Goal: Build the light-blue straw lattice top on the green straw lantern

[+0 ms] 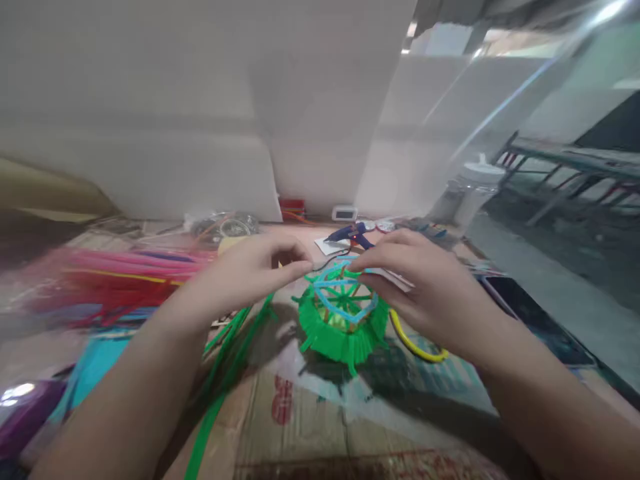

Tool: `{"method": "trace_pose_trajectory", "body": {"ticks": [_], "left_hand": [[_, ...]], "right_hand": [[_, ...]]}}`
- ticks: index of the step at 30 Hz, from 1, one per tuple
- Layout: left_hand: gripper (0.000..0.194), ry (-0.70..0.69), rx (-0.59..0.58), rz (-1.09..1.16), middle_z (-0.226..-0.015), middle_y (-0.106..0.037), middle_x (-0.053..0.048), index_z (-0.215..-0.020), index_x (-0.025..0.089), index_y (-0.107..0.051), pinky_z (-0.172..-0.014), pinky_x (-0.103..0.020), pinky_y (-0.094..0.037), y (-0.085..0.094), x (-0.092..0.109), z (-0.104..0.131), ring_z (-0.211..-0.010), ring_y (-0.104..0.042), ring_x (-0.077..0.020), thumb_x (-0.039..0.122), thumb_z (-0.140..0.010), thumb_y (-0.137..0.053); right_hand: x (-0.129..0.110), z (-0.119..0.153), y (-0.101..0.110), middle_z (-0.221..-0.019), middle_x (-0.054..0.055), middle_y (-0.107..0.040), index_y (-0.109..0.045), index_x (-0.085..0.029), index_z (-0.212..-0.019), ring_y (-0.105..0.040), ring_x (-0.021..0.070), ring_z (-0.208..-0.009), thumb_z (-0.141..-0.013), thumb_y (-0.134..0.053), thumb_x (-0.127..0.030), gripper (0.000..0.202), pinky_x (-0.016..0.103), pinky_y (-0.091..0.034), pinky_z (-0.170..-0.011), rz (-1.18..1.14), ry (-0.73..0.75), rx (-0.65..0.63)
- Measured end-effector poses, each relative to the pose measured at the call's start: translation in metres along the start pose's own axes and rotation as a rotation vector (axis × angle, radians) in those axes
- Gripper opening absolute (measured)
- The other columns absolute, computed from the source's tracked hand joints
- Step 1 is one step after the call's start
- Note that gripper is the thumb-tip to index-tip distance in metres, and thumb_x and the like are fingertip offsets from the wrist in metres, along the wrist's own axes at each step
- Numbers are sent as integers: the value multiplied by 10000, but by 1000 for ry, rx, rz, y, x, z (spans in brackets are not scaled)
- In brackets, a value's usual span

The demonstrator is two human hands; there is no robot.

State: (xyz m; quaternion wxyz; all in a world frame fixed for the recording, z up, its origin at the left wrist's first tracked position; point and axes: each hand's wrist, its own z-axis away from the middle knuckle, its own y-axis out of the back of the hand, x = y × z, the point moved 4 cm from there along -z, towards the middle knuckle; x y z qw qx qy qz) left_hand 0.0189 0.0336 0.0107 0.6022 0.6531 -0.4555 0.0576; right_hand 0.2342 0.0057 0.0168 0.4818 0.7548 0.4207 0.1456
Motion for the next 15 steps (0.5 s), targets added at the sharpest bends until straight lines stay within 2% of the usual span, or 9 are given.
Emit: {"method": "trace_pose_trajectory", "body": {"ticks": [5,11,15], "left_hand": [[153,-22,-66,93,-753,-628,51,-848,196,-677,-625,-195,-426,-6,-3,-1,-696,-583,-109,313,-922,-611],[143,-11,-91,118,-765,-640,50,-861,200,-672,-633,-196,-437,-10,-7,-3,-701,-591,-106,313,-924,-611],[144,13,-108,99,-786,-653,42,-878,204,-677,-648,-210,-446,-13,-9,-3,-728,-607,-119,322,-923,-608]], "right_hand": [[-2,-16,-20,-976,62,-657,-718,-240,-1033,-567,217,-948,-961,-587,-166,166,330,-417,-794,18,-18,-91],[2,-13,-21,-952,42,-639,-715,-265,-1006,-557,221,-963,-961,-616,-226,116,340,-404,-822,-46,-82,-139],[3,-12,-22,-947,36,-622,-719,-278,-1003,-552,212,-966,-949,-628,-200,132,329,-396,-825,-75,-89,-149]]}}
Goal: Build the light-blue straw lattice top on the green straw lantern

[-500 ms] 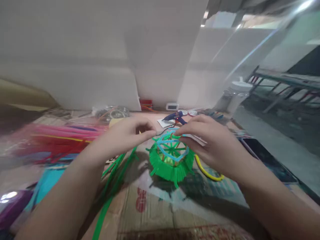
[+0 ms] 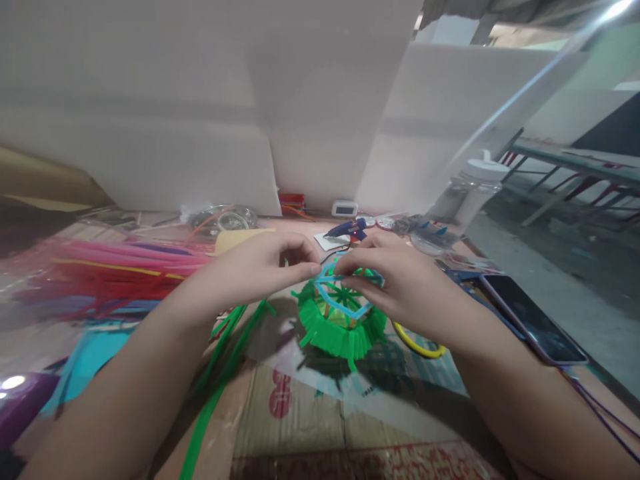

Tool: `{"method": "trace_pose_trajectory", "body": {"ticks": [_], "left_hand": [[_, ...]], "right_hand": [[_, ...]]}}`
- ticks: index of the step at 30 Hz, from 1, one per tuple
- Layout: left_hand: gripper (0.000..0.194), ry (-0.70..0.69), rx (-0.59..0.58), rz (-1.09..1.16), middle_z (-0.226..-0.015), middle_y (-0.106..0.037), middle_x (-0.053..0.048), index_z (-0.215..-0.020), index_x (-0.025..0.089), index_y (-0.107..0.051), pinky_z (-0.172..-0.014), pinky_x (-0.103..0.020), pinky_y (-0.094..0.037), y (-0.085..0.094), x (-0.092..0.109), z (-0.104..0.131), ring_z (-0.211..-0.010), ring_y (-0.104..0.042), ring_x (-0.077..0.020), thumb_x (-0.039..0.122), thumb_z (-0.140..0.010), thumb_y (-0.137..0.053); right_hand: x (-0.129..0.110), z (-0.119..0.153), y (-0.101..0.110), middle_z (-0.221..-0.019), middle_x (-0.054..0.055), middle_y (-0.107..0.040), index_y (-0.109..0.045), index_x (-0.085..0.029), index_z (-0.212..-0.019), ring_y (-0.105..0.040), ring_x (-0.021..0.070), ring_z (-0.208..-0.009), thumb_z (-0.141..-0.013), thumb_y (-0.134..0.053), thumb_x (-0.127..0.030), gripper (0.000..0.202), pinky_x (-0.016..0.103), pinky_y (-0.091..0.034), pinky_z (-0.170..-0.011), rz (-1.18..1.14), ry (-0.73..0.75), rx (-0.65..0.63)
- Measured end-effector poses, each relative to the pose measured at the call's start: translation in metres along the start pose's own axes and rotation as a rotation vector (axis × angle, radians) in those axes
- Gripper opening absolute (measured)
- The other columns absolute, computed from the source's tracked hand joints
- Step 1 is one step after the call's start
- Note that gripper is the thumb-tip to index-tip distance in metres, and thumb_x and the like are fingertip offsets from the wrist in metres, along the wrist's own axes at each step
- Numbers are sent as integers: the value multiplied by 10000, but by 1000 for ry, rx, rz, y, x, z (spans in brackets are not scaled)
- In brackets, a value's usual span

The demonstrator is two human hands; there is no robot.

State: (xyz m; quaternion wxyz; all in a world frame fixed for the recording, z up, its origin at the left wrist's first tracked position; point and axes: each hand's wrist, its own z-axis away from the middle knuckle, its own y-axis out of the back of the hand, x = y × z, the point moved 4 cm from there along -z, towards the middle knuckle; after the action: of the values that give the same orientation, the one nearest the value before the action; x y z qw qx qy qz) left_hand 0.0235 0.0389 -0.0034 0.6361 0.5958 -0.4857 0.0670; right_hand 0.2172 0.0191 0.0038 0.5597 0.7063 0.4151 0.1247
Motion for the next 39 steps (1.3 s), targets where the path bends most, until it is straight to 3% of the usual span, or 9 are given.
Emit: {"method": "trace_pose_trajectory", "body": {"ticks": [8,14,19,21,24,27,31,35,39], "left_hand": [[120,-11,-12,-22,-782,-664,38,-863,204,-681,-633,-211,-435,-2,1,-1,-718,-604,-121,292,-899,-609],[136,-28,-12,-1,-793,-676,34,-862,207,-686,-652,-215,-455,-1,2,-1,-724,-616,-126,317,-901,-617],[223,-12,118,49,-916,-708,1,-932,210,-705,-720,-250,-470,7,2,1,-841,-636,-165,393,-928,-578],[310,36,172,33,-855,-679,0,-893,201,-689,-673,-257,-450,10,-2,2,-792,-611,-169,474,-941,-550],[392,86,228,-35,-762,-608,9,-812,195,-621,-622,-263,-410,11,-10,3,-727,-566,-166,536,-957,-493],[318,97,296,-67,-805,-613,2,-884,202,-608,-657,-276,-420,10,-13,4,-766,-576,-176,466,-973,-453],[219,55,379,-78,-894,-651,-15,-974,212,-628,-728,-296,-454,8,0,7,-824,-595,-188,326,-946,-444],[202,-70,388,-157,-734,-590,-3,-736,212,-562,-681,-294,-438,6,22,14,-721,-565,-178,197,-854,-398],[184,-121,383,-221,-648,-547,8,-640,218,-502,-617,-286,-406,5,32,18,-649,-539,-169,147,-761,-383]], "right_hand": [[5,-1,-2,-897,33,-607,-739,-273,-969,-549,195,-919,-971,-583,-190,176,311,-398,-789,3,35,38],[1,0,2,-945,40,-676,-736,-261,-989,-589,209,-961,-969,-604,-222,139,330,-433,-816,4,48,53],[2,8,27,-1032,54,-743,-693,-205,-1034,-654,202,-996,-977,-607,-269,121,344,-468,-905,-37,64,332],[10,16,33,-988,46,-741,-679,-204,-980,-668,187,-939,-968,-607,-248,85,319,-486,-853,-59,13,440],[27,30,30,-857,17,-709,-636,-204,-865,-648,156,-799,-953,-602,-228,98,279,-486,-741,-97,-68,497],[42,43,21,-757,0,-663,-593,-202,-778,-606,139,-700,-938,-589,-224,161,267,-467,-674,-92,-129,478],[53,52,14,-788,10,-673,-619,-202,-840,-627,154,-734,-927,-574,-220,99,275,-482,-688,-122,-188,464],[49,49,12,-863,37,-732,-666,-206,-908,-682,183,-805,-950,-558,-246,123,295,-521,-716,-178,-189,436],[23,58,29,-884,43,-758,-705,-229,-957,-690,185,-760,-936,-538,-173,178,300,-513,-656,-104,-71,512]]}}
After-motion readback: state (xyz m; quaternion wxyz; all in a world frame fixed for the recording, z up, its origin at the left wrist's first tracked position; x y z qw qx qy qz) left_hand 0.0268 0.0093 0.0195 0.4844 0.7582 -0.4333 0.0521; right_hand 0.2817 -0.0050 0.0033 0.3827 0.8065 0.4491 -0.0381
